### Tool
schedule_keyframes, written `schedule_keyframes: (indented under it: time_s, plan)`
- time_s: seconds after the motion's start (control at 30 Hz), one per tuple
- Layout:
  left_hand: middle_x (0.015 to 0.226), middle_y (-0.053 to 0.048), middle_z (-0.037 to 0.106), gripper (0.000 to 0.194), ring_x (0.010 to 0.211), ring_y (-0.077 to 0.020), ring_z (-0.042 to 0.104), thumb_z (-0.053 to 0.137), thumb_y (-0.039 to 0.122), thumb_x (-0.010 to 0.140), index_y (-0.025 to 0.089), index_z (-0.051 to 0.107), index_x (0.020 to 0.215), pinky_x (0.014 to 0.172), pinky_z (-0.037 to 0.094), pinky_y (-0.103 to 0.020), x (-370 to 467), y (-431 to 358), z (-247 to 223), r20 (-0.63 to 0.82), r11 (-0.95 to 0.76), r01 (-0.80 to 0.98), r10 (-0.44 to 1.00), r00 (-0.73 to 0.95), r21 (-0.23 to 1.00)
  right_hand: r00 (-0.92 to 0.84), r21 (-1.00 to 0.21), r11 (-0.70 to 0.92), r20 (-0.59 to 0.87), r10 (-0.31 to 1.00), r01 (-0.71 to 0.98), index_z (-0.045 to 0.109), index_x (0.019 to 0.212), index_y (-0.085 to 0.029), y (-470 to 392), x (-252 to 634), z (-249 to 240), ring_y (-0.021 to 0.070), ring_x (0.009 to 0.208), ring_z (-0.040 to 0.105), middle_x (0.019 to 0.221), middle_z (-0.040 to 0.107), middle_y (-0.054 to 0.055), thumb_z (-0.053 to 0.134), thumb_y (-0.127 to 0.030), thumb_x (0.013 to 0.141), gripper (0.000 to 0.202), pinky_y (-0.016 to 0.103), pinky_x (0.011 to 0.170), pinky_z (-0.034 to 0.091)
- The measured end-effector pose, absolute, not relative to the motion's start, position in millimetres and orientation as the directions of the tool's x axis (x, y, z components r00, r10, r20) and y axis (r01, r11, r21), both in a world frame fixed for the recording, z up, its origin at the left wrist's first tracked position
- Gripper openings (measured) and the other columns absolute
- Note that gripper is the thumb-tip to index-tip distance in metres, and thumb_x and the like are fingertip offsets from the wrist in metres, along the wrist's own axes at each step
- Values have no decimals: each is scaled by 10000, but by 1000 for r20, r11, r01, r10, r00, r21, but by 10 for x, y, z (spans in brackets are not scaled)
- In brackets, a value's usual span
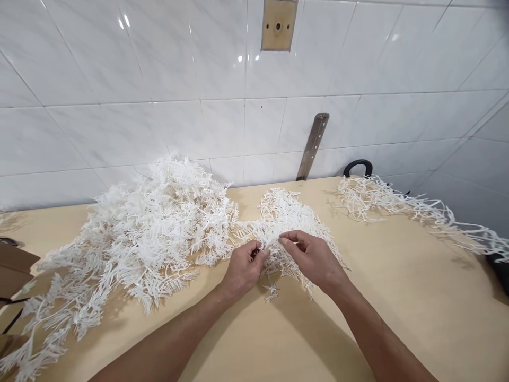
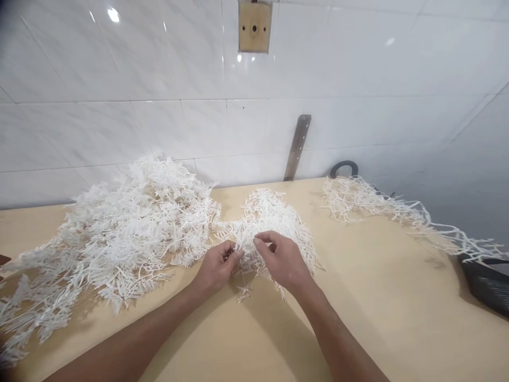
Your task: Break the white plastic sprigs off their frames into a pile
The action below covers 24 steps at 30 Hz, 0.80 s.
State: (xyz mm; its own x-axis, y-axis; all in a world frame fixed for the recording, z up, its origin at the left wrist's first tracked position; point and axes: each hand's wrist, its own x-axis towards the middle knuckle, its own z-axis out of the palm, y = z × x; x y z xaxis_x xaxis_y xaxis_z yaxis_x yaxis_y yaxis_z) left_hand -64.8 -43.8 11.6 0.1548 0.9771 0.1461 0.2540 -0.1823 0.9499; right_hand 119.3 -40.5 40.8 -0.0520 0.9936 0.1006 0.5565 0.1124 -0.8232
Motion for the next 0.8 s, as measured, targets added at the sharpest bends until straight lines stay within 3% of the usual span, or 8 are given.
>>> schedule_keyframes:
  time_s: [0.13, 0.27, 0.4, 0.8]
  plan:
    - [578, 49, 391, 330, 562, -112, 362, 520, 430, 874, 196, 436, 658, 544, 284, -241, -645, -454, 131, 166, -214, 307, 970, 175, 927, -197, -847, 140, 42, 979, 513, 722, 953, -214, -438, 1113, 412, 193, 745, 639, 901, 733, 44, 539, -503, 882, 350, 300, 671, 477]
    - [586, 50, 368, 317, 581, -115, 352, 500, 387, 880, 198, 400, 646, 563, 280, -246, -641, -465, 123, 196, -249, 367, 965, 175, 896, -194, -846, 104, 0, 981, 523, 727, 878, -227, -425, 1088, 358, 190, 736, 644, 852, 737, 22, 570, -404, 851, 238, 294, 667, 474]
    - [603, 45, 374, 299, 606, -123, 360, 482, 364, 889, 199, 397, 655, 582, 282, -252, -638, -465, 120, 199, -255, 376, 963, 180, 891, -168, -829, 71, -28, 985, 554, 719, 848, -225, -436, 1071, 362, 163, 633, 596, 733, 704, -1, 574, -341, 823, 187, 266, 565, 427]
    - [621, 25, 483, 234, 600, -126, 425, 501, 322, 885, 180, 549, 705, 590, 321, -249, -649, -468, 138, 196, -265, 401, 959, 206, 877, -100, -739, 78, 14, 995, 669, 680, 827, -201, -436, 1035, 311, 166, 591, 579, 656, 648, 13, 543, -319, 793, 184, 265, 530, 414]
